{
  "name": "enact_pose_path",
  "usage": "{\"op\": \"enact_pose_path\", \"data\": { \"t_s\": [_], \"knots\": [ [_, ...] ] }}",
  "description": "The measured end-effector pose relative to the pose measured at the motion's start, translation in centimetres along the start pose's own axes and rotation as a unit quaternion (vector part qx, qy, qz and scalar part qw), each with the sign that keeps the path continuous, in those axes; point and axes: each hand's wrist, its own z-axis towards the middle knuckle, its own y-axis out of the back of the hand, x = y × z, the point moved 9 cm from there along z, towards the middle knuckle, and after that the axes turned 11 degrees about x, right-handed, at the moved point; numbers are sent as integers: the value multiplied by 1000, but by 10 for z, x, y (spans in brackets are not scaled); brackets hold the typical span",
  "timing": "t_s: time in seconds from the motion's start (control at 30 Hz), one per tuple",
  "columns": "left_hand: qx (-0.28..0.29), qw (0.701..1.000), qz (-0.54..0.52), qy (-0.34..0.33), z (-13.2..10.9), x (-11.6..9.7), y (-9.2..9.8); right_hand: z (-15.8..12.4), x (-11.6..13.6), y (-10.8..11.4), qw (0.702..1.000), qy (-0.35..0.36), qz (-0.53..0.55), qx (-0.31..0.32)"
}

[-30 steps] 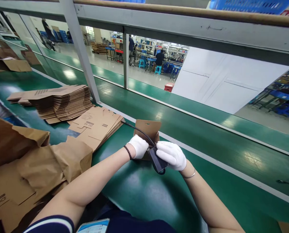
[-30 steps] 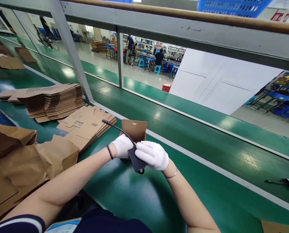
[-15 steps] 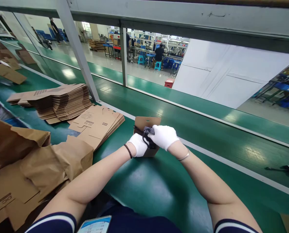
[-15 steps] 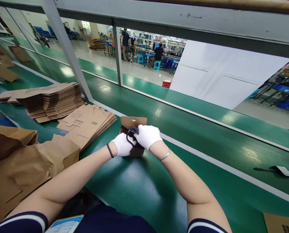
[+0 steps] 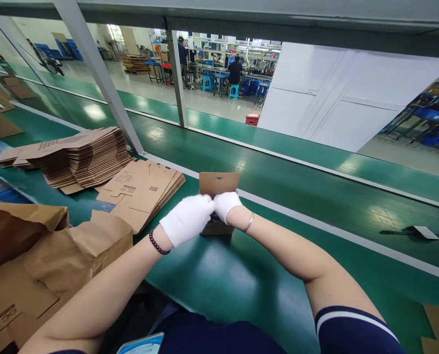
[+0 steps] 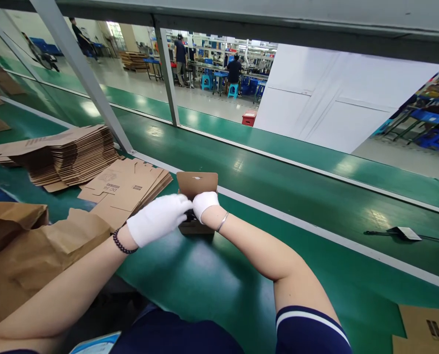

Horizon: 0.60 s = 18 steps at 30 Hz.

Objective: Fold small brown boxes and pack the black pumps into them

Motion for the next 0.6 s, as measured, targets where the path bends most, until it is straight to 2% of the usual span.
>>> {"op": "enact_pose_path", "data": {
  "t_s": [0.07,0.17,0.27,0.43,0.6],
  "knots": [
    [11,999,36,-1,5,7,1,-3,-2,0,1000,1,7,-12],
    [51,996,69,-31,17,9,-8,-10,-9,4,999,-6,15,-37],
    [41,997,65,-25,26,12,-13,-16,-11,9,999,10,17,-44],
    [50,997,63,-15,36,11,-20,-11,-5,8,995,88,2,45],
    [30,995,90,-28,28,11,-13,5,3,8,976,163,-8,141]
  ]
}}
